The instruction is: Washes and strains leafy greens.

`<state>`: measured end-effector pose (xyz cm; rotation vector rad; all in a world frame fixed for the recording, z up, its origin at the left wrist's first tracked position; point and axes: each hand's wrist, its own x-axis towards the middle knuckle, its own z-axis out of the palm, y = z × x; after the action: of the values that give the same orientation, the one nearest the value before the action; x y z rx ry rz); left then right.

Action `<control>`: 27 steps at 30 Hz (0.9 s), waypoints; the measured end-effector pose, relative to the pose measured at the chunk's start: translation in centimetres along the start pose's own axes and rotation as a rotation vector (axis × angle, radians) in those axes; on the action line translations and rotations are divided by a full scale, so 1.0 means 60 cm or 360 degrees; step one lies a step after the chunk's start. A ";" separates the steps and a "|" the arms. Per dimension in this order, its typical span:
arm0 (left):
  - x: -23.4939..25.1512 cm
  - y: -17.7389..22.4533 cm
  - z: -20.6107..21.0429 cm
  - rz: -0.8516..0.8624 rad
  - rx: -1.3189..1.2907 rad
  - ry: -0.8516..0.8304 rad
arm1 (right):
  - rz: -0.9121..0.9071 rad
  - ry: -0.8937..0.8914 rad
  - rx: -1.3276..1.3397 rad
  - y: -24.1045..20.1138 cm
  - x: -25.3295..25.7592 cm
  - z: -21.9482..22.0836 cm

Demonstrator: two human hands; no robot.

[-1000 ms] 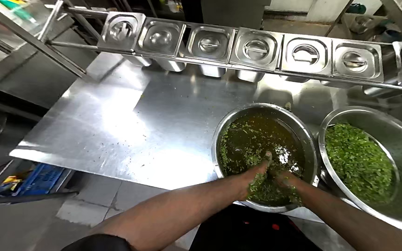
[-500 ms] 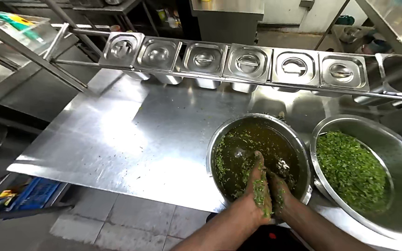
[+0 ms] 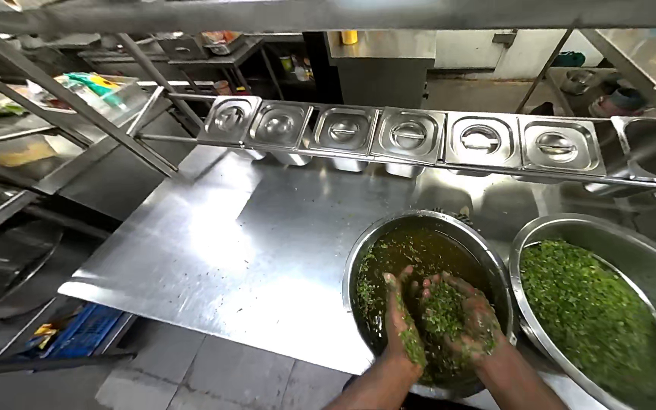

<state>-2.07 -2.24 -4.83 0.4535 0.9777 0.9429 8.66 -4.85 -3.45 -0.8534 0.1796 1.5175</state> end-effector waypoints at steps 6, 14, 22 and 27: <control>0.016 0.013 0.069 0.0070 -0.0211 0.0100 | -0.0893 -0.0071 -0.0922 0.042 0.019 0.014; 0.022 0.023 0.116 0.0092 -0.0027 0.0355 | -0.0703 0.0014 -0.0913 0.023 0.004 0.029; 0.117 -0.029 0.072 0.1356 0.1096 0.0190 | -0.0678 0.0226 -0.0605 0.020 0.036 0.023; 0.091 -0.004 0.088 0.0811 0.1193 0.0030 | -0.0801 0.0133 -0.0568 0.020 0.065 0.014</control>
<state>3.78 2.60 -5.03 1.3744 1.2495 1.0041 7.63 -1.46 -5.60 -1.1460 -0.2404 1.0516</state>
